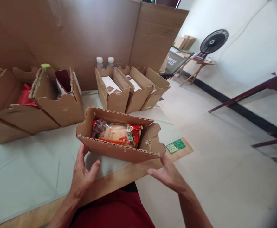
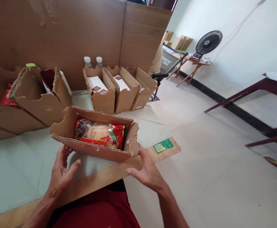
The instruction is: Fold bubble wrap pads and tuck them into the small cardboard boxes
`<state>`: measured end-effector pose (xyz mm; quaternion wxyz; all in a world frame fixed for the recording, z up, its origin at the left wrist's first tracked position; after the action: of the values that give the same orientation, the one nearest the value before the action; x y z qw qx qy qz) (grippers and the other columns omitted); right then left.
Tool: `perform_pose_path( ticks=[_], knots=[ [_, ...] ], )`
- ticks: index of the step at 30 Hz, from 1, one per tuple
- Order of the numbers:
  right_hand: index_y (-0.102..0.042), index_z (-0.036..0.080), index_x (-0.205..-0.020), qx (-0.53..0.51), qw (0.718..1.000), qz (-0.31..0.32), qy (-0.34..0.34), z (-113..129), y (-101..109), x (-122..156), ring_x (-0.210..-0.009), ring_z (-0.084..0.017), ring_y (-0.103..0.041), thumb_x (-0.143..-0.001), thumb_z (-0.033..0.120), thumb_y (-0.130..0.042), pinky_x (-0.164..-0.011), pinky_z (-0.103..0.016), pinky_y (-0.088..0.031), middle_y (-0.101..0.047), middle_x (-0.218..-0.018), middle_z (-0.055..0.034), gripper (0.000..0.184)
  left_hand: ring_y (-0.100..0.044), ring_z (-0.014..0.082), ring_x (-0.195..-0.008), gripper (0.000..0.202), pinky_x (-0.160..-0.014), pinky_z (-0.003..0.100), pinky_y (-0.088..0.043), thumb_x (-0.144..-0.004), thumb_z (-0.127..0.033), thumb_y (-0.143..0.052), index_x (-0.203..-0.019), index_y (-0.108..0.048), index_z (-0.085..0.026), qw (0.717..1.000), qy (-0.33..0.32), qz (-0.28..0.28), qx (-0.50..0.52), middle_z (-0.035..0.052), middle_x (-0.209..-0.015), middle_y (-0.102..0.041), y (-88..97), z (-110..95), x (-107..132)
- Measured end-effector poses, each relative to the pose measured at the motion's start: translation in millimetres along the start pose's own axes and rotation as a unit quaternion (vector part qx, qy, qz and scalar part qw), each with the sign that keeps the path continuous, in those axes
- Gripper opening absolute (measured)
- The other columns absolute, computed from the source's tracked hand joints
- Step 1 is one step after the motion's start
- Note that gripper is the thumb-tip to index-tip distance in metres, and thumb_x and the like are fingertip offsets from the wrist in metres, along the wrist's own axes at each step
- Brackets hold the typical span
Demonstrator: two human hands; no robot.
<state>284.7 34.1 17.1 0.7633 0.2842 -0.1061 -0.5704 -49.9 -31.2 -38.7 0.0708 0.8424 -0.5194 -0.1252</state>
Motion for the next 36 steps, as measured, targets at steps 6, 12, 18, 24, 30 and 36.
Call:
perform_pose_path(
  ticks=[6, 12, 18, 24, 30, 36],
  knots=[
    [-0.067, 0.022, -0.133, -0.1, 0.993, 0.067, 0.0, 12, -65, -52, -0.12, -0.034, -0.068, -0.083, 0.051, -0.074, -0.103, -0.05, -0.056, -0.072, -0.135, -0.0134, 0.058, -0.06, 0.0297, -0.127, 0.08, -0.119, 0.054, -0.041, -0.079, -0.045, -0.078, -0.149, -0.048, -0.023, 0.99, 0.033, -0.137, 0.019, 0.0134, -0.142, -0.058, 40.8, 8, 3],
    [-0.076, 0.027, -0.122, -0.126, 0.984, 0.096, 0.084, 32, -54, -117, -0.119, -0.027, -0.07, -0.088, 0.04, -0.067, -0.098, -0.045, -0.057, -0.075, -0.131, -0.0071, 0.037, -0.063, 0.0343, -0.122, 0.079, -0.119, 0.064, -0.038, -0.068, -0.049, -0.082, -0.138, -0.056, -0.023, 0.97, 0.099, -0.223, -0.011, 0.0089, -0.118, -0.067, 97.1, 39, 21],
    [-0.07, 0.026, -0.128, 0.17, 0.955, -0.081, 0.228, 110, -4, -187, -0.13, -0.028, -0.059, -0.092, 0.029, -0.065, -0.113, -0.048, -0.041, -0.071, -0.135, -0.0063, 0.036, -0.064, 0.0388, -0.118, 0.065, -0.111, 0.065, -0.045, -0.067, -0.057, -0.077, -0.118, -0.061, -0.02, 0.973, 0.122, -0.182, -0.071, 0.0114, -0.114, -0.067, 86.3, 42, 17],
    [-0.066, 0.018, -0.131, 0.426, 0.879, 0.058, 0.206, 149, -62, -269, -0.113, -0.034, -0.063, -0.084, 0.035, -0.078, -0.101, -0.046, -0.037, -0.077, -0.115, -0.013, 0.051, -0.061, 0.0387, -0.121, 0.067, -0.113, 0.066, -0.041, -0.067, -0.059, -0.078, -0.12, -0.058, -0.023, 0.973, 0.143, -0.176, -0.045, 0.0112, -0.121, -0.066, 83.5, 57, 17],
    [-0.077, 0.021, -0.104, 0.417, 0.892, 0.072, 0.157, 133, -84, -284, -0.091, -0.028, -0.071, -0.084, 0.032, -0.079, -0.083, -0.037, -0.042, -0.079, -0.09, -0.0093, 0.023, -0.063, 0.0359, -0.111, 0.058, -0.111, 0.067, -0.04, -0.069, -0.061, -0.077, -0.108, -0.059, -0.022, 0.976, 0.142, -0.163, -0.041, 0.0094, -0.111, -0.067, 79.7, 57, 12],
    [-0.077, 0.018, -0.105, 0.433, 0.885, 0.059, 0.16, 136, -91, -288, -0.093, -0.027, -0.072, -0.085, 0.037, -0.079, -0.082, -0.036, -0.047, -0.079, -0.09, -0.0097, 0.028, -0.061, 0.0359, -0.115, 0.06, -0.109, 0.065, -0.042, -0.074, -0.057, -0.074, -0.119, -0.059, -0.02, 0.979, 0.123, -0.156, -0.053, 0.0125, -0.119, -0.065, 78.3, 43, 10]
  ],
)
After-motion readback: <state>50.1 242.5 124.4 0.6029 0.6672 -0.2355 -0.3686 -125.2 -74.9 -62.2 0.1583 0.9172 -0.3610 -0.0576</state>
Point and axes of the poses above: each hand's wrist, its own x-axis away from the middle knuckle, its own y-axis out of the back of the hand, z = x × y, the point moved 9 cm from there along -x, towards the middle knuckle
